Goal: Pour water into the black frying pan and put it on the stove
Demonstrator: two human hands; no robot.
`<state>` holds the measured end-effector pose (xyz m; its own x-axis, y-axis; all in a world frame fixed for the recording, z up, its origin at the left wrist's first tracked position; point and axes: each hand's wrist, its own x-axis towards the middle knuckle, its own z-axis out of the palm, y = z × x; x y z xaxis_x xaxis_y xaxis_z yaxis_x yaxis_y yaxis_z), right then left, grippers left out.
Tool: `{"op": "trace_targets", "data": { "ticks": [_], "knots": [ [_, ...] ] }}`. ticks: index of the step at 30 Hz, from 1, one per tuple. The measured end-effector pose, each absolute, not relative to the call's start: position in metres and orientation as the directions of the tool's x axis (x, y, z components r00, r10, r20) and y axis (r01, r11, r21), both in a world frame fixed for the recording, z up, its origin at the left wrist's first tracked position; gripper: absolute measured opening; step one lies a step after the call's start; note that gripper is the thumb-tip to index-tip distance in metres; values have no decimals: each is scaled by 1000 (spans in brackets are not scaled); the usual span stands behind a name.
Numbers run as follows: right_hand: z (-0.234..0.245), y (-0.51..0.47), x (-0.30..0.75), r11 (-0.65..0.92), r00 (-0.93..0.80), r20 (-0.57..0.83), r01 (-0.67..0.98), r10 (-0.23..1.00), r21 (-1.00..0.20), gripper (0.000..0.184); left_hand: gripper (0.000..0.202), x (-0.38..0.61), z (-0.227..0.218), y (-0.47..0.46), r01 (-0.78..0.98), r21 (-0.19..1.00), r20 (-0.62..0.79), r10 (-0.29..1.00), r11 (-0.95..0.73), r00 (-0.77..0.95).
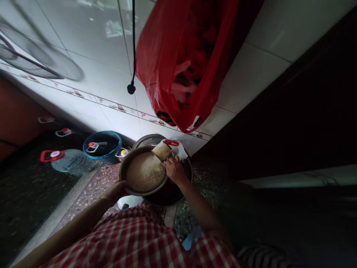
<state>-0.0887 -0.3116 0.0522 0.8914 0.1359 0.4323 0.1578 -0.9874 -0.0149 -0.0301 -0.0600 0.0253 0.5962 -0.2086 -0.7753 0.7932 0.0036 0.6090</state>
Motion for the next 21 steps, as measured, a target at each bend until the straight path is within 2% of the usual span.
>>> {"op": "trace_targets", "data": {
  "ticks": [4,8,11,13,16,21],
  "knots": [
    [43,-312,-90,-985,882,448,173,148,-15,36,39,-31,16,-63,790,613,-775,-203,-10,599],
    [37,-312,-91,-970,899,380,241,217,-16,36,46,-31,5,-64,780,625,-764,-204,-2,612],
    [39,-310,-90,-964,934,296,240,198,-113,36,46,-33,0,-65,771,637,-750,-217,21,625],
    [44,-309,-89,-936,970,235,144,69,-320,33,47,-35,-1,-65,772,635,-750,-212,31,626],
    [48,-311,-89,-796,972,143,-66,-188,-602,29,45,-36,1,-66,780,625,-758,-206,42,618],
    [30,-335,-82,-600,871,-8,-345,-491,-721,41,31,-40,4,-60,792,606,-769,-196,79,608]
  ]
}}
